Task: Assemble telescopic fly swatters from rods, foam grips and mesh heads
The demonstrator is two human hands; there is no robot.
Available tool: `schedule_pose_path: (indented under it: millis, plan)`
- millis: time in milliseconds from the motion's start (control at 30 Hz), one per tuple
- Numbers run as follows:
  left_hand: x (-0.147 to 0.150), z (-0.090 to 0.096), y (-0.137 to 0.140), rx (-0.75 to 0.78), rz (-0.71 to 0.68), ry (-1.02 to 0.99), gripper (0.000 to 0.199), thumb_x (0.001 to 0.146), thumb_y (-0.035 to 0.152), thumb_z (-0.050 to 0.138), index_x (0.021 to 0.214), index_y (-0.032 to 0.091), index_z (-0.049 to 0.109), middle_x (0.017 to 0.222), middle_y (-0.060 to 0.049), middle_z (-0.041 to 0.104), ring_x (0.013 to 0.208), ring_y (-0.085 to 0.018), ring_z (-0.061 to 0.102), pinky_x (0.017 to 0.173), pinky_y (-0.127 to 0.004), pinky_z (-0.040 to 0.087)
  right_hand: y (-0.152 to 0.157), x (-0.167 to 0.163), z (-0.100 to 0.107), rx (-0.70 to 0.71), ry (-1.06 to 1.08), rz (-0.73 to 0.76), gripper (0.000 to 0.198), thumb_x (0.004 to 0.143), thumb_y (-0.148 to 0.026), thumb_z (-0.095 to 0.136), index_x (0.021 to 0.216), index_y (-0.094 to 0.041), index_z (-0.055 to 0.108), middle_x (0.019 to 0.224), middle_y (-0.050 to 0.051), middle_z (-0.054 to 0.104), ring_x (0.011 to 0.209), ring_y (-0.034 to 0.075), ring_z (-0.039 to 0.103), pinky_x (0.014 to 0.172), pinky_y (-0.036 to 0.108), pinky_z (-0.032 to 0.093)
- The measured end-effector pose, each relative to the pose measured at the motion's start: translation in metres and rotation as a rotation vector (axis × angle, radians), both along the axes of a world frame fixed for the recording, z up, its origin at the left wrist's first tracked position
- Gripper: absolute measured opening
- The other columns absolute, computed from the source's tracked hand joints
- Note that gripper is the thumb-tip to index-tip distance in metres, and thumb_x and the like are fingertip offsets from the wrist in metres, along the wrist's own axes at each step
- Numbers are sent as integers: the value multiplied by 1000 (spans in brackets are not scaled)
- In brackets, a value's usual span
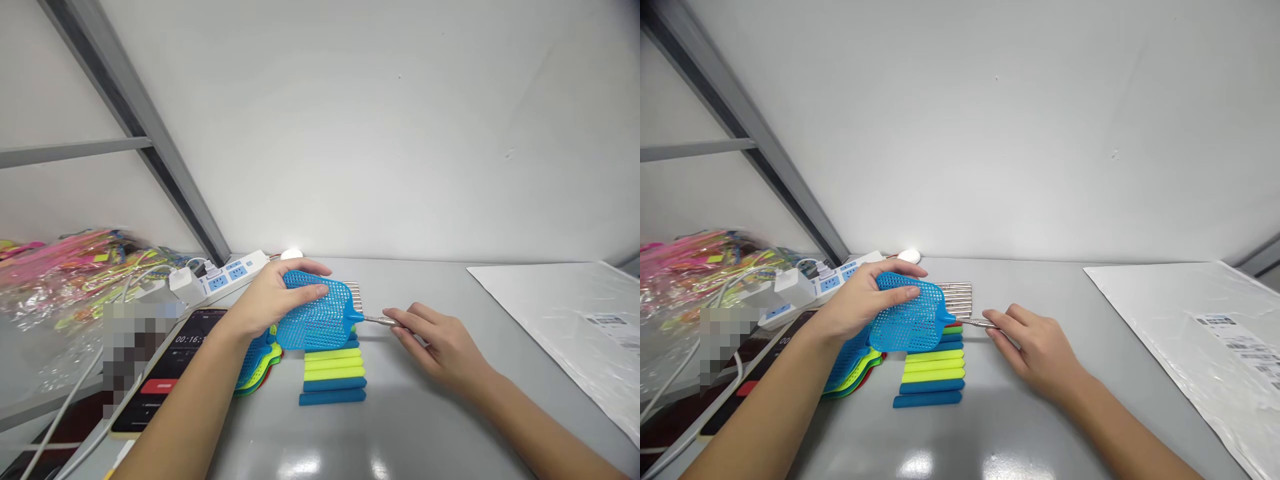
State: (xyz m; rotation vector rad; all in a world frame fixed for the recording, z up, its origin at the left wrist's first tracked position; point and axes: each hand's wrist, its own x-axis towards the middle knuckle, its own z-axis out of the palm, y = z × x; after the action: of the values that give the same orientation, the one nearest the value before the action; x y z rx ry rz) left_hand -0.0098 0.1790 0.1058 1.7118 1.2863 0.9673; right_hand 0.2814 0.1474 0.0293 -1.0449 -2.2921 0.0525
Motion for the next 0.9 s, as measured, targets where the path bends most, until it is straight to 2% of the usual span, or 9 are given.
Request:
schedule_pose_path:
  millis: [367,667,900]
  plan:
    - [11,-6,-1,-29,33,-113,28,76,44,75,96,25,69,91,-1,70,75,-16,67,64,-27,54,-1,2,1,130,-99,-46,25,99,-25,47,119,-21,61,73,-2,53,54,9,43,52,24,31]
    - [32,-14,-5,-147,34,-282,23,77,40,74,91,23,65,74,2,68,65,-14,64,56,-24,53,-2,3,4,262,-138,-70,21,97,-21,51,115,-20,62,71,-2,55,58,10,46,53,25,29]
    - [38,-12,-9,-111,46,-273,24,76,41,76,88,22,67,73,1,69,65,-15,65,57,-24,52,-7,2,13,289,-180,-87,16,97,-21,49,105,-19,63,66,-1,54,55,11,45,49,27,25]
